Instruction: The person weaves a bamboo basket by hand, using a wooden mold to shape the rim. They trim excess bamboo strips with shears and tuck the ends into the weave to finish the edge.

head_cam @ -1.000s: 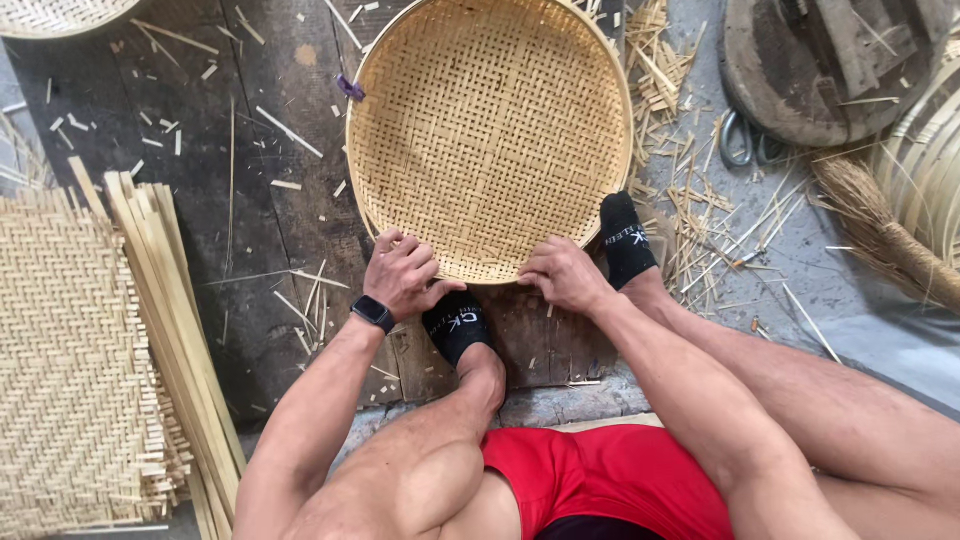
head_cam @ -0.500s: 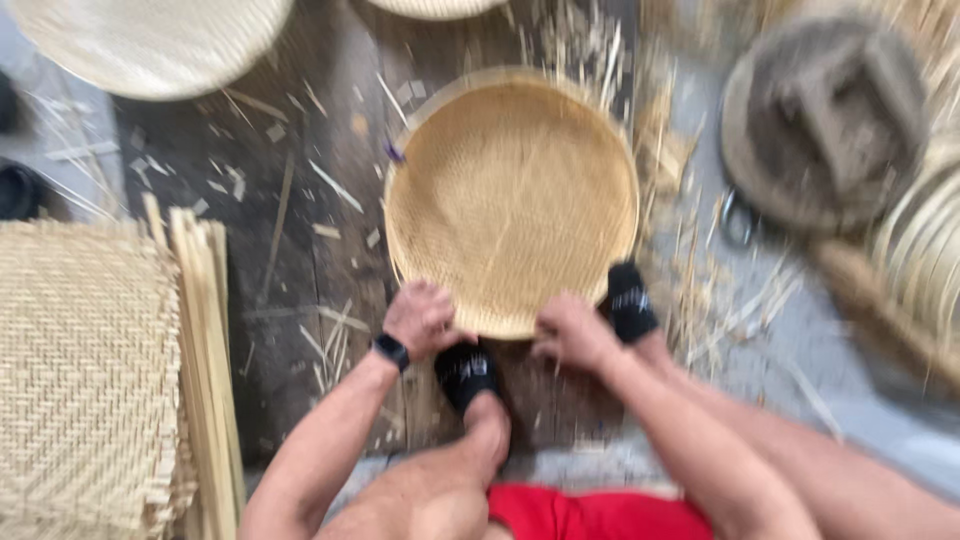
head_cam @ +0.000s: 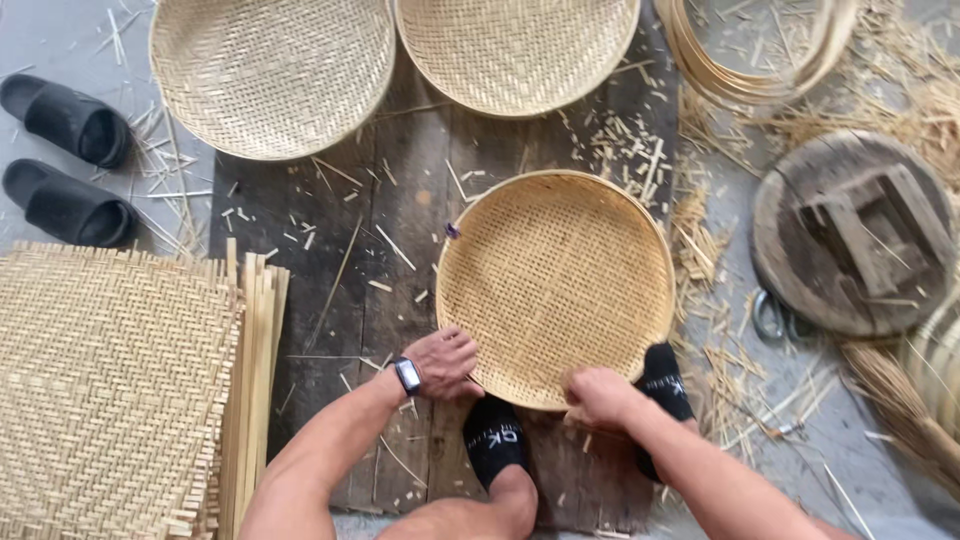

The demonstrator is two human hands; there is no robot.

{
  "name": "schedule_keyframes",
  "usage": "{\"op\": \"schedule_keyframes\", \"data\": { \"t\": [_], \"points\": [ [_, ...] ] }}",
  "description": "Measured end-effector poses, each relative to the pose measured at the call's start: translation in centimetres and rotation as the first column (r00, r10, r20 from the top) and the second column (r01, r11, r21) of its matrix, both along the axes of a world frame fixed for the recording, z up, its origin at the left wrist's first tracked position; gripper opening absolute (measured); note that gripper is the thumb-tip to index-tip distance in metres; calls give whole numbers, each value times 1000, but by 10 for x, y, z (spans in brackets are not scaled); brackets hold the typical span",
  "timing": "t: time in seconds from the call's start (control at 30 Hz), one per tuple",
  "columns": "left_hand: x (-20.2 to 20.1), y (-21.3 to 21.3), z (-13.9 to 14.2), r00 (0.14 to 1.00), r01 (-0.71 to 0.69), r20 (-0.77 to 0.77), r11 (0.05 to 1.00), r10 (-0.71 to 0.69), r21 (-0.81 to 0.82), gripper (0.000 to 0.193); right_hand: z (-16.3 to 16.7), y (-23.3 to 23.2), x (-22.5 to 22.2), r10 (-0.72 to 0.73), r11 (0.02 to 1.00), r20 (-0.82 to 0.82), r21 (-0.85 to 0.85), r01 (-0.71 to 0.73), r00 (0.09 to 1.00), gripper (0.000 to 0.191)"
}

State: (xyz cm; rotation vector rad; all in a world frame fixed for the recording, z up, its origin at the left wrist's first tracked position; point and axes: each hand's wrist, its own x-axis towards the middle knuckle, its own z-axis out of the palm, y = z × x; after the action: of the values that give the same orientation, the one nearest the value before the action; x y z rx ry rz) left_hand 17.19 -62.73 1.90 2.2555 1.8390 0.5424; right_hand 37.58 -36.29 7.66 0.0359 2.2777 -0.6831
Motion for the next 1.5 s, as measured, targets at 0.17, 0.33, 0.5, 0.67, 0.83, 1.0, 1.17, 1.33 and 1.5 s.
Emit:
{"op": "schedule_keyframes", "data": {
  "t": [0.17,0.33,0.5,0.67,0.83,1.0,1.17,1.33,1.5],
  "points": [
    [-13,9,-7,999,50,-11,998,-51,-33,63,6,6,-142,-196,979,-495,-56,194,846,46],
    [-20,9,-17,999,23,-25,999,-22,46,64,-18,-5,-284,57,996,-598,-20,-86,800,44],
    [-24,10,-31,999,34,-2,998,-34,-51,63,-41,8,-327,285,957,-340,153,-246,896,15],
    [-22,15,-30,1000,30,0,997,-30,-75,63,-36,34,-309,-15,1000,-558,-13,9,830,22],
    [-21,15,-19,996,5,85,1000,-3,-22,60,-27,20,-286,-206,978,-596,-138,153,776,9],
    [-19,14,-17,991,0,135,999,5,-38,57,-41,-3,-299,-26,996,-393,72,60,919,8],
    [-22,16,-16,988,-4,156,997,15,-72,53,-37,-10,-289,-221,975,-394,-73,210,892,50],
    [-19,11,-4,980,-72,189,997,68,14,52,-7,-17,-157,-443,895,-503,-198,399,742,13],
    [23,21,2,973,-176,134,979,188,-100,58,9,-33,2,-417,890,-344,-341,302,841,21]
  ]
}}
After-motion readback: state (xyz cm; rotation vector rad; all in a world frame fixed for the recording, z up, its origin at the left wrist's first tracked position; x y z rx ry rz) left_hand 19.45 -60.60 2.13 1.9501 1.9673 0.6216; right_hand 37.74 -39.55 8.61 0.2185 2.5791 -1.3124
